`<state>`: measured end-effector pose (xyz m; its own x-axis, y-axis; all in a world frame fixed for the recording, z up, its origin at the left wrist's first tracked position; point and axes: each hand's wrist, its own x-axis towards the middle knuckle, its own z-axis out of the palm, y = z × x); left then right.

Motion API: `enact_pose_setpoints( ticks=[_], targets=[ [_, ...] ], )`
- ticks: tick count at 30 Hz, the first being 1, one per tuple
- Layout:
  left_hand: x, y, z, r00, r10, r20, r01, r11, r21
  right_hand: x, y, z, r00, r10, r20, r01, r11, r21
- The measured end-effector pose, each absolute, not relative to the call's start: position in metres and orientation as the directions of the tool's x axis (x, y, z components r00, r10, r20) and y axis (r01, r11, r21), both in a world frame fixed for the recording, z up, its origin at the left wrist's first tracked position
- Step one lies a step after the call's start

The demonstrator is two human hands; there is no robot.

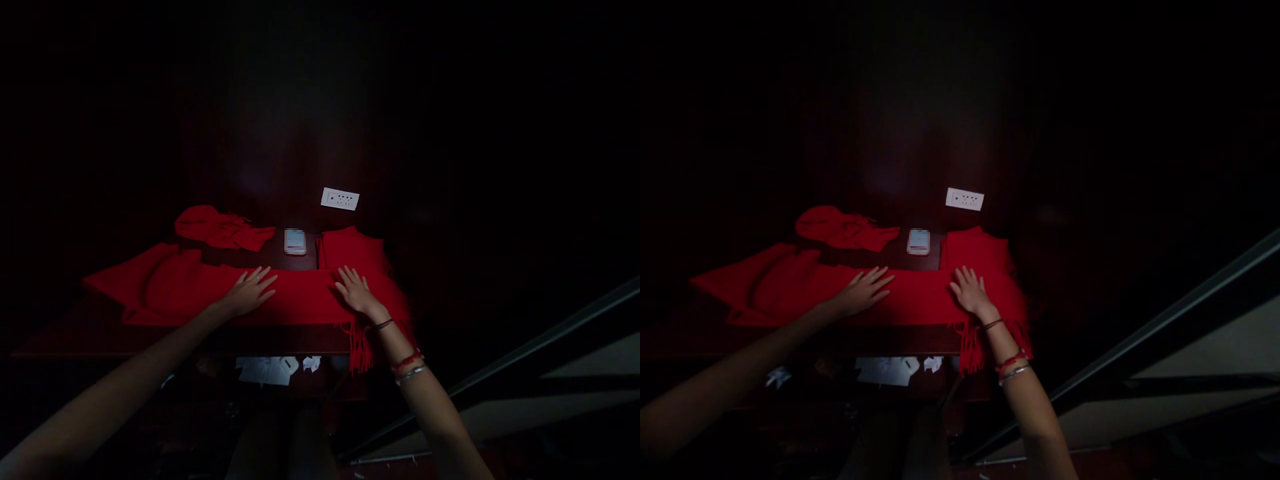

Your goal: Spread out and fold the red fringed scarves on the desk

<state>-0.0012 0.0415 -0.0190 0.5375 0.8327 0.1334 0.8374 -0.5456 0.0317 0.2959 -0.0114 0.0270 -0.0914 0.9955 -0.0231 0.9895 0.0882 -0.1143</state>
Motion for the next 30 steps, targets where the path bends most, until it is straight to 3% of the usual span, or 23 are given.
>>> enact_pose_setpoints(
  ticks=[2, 5, 16, 30],
  targets=[
    [0.005, 0.044, -0.023, 0.537, 0.830, 0.151, 0.836, -0.547, 0.037, 0.259, -0.010, 0.021, -0.268, 0.963, -0.012, 0.955, 0.264, -0.138],
    [0.004, 0.047, -0.032, 0.546, 0.831, 0.103, 0.833, -0.552, 0.041, 0.235, -0.014, 0.004, -0.343, 0.934, -0.096, 0.935, 0.330, -0.127],
    [0.006, 0.022, -0.022, 0.481, 0.861, 0.168, 0.869, -0.494, 0.044, 0.207, -0.030, -0.001, -0.305, 0.949, -0.076, 0.944, 0.290, -0.159],
    [-0.003, 0.005, -0.022, 0.518, 0.851, 0.087, 0.852, -0.523, 0.037, 0.183, -0.040, -0.011, -0.294, 0.955, -0.048, 0.949, 0.285, -0.135]
  ],
)
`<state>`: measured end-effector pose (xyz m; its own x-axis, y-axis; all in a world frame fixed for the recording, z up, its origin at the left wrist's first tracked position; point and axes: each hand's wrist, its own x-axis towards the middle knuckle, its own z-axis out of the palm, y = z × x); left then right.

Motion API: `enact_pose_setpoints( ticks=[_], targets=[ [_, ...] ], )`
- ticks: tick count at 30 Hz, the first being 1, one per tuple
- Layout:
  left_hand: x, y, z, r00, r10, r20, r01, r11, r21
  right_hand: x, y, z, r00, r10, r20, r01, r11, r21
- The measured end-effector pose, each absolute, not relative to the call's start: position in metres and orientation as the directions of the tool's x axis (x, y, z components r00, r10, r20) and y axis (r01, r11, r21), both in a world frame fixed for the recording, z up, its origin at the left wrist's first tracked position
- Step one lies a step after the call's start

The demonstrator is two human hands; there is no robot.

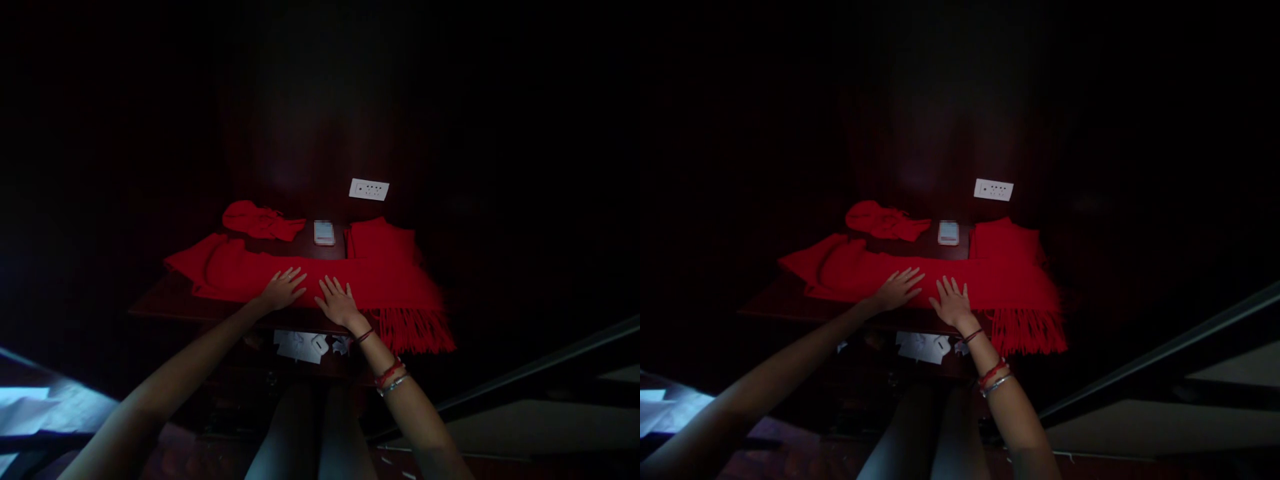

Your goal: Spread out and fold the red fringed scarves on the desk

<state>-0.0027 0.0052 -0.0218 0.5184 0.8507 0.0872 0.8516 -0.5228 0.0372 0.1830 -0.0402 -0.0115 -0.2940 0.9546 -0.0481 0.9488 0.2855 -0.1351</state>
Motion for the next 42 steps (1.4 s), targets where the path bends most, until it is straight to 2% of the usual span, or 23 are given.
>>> enact_pose_setpoints(
  ticks=[6, 10, 18, 21, 24, 27, 30, 31, 35, 36, 39, 42],
  targets=[
    [-0.040, 0.016, -0.014, 0.367, 0.929, 0.045, 0.928, -0.369, 0.048, 0.178, -0.036, -0.001, -0.274, 0.957, -0.094, 0.952, 0.256, -0.167],
    [-0.071, 0.024, -0.013, 0.246, 0.969, 0.020, 0.968, -0.247, 0.055, 0.160, -0.026, 0.005, -0.307, 0.952, 0.013, 0.934, 0.304, -0.186],
    [-0.083, 0.023, -0.021, 0.139, 0.990, 0.026, 0.987, -0.141, 0.078, 0.145, -0.021, -0.015, -0.334, 0.943, 0.003, 0.936, 0.332, -0.114],
    [-0.098, 0.025, -0.012, 0.049, 0.999, 0.005, 0.996, -0.049, 0.074, 0.147, -0.021, -0.015, -0.337, 0.941, 0.017, 0.935, 0.337, -0.113],
    [-0.119, 0.029, 0.000, -0.110, 0.994, -0.024, 0.994, 0.110, 0.015, 0.148, -0.020, -0.016, -0.342, 0.939, 0.043, 0.932, 0.344, -0.114],
    [-0.140, 0.037, 0.016, -0.275, 0.958, 0.084, 0.959, 0.279, -0.039, 0.148, -0.020, -0.017, -0.341, 0.938, 0.058, 0.931, 0.346, -0.117],
    [-0.158, 0.050, 0.028, -0.273, 0.925, 0.264, 0.953, 0.299, -0.059, 0.148, -0.019, -0.017, -0.339, 0.940, 0.049, 0.932, 0.342, -0.117],
    [-0.164, 0.055, 0.030, -0.265, 0.932, 0.249, 0.957, 0.285, -0.049, 0.148, -0.020, -0.016, -0.337, 0.941, 0.042, 0.933, 0.339, -0.116],
    [-0.186, 0.072, 0.029, -0.288, 0.957, -0.043, 0.955, 0.290, 0.063, 0.147, -0.020, -0.013, -0.330, 0.944, 0.011, 0.938, 0.329, -0.108],
    [-0.191, 0.074, 0.027, -0.290, 0.954, -0.072, 0.950, 0.296, 0.097, 0.148, -0.021, -0.013, -0.330, 0.944, 0.011, 0.938, 0.329, -0.105],
    [-0.203, 0.072, 0.024, -0.291, 0.956, -0.019, 0.938, 0.290, 0.190, 0.148, -0.020, -0.016, -0.334, 0.942, 0.032, 0.937, 0.335, -0.094],
    [-0.210, 0.064, 0.025, -0.329, 0.944, -0.001, 0.921, 0.321, 0.220, 0.149, -0.019, -0.020, -0.339, 0.939, 0.061, 0.936, 0.343, -0.084]
  ],
)
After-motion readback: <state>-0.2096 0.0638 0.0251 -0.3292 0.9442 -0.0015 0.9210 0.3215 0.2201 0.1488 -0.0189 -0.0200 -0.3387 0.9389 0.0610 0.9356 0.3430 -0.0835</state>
